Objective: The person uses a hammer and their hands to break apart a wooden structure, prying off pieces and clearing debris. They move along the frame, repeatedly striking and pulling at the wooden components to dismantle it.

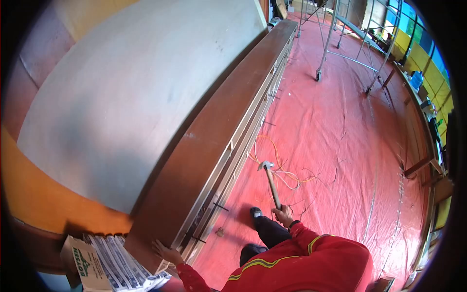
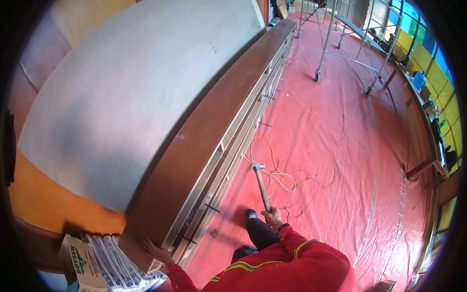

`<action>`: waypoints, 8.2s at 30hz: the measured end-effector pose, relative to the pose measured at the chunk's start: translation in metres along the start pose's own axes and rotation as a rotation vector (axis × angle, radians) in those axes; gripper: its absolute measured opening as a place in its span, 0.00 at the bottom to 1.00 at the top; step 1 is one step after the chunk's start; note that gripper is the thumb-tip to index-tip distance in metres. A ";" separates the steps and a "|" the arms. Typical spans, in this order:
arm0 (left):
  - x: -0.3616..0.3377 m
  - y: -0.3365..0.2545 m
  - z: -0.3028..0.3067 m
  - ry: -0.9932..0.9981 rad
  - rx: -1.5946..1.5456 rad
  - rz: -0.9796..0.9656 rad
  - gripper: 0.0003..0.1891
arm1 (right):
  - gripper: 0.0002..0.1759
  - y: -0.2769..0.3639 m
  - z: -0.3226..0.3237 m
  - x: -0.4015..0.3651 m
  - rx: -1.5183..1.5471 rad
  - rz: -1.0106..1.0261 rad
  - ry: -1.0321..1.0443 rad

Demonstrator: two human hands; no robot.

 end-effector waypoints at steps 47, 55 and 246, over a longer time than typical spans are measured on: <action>0.020 -0.340 -0.162 -0.097 -2.162 1.040 0.32 | 0.21 0.362 -0.051 0.443 0.428 0.160 -0.210; 0.030 -0.383 -0.159 -0.319 -2.063 1.084 0.32 | 0.25 0.372 -0.042 0.498 0.553 0.082 -0.077; 0.315 -1.714 -0.351 0.802 -0.249 -0.311 0.21 | 0.32 0.936 0.479 1.308 -0.342 0.919 -0.218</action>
Point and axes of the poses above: each hand's wrist, its own x-axis towards the middle knuckle, its own z-axis out of the back of the hand, y = z × x, the point moved 3 cm from there along x, towards the middle knuckle, and after that the axes turned 1 degree about -y, right-handed, at the moved point
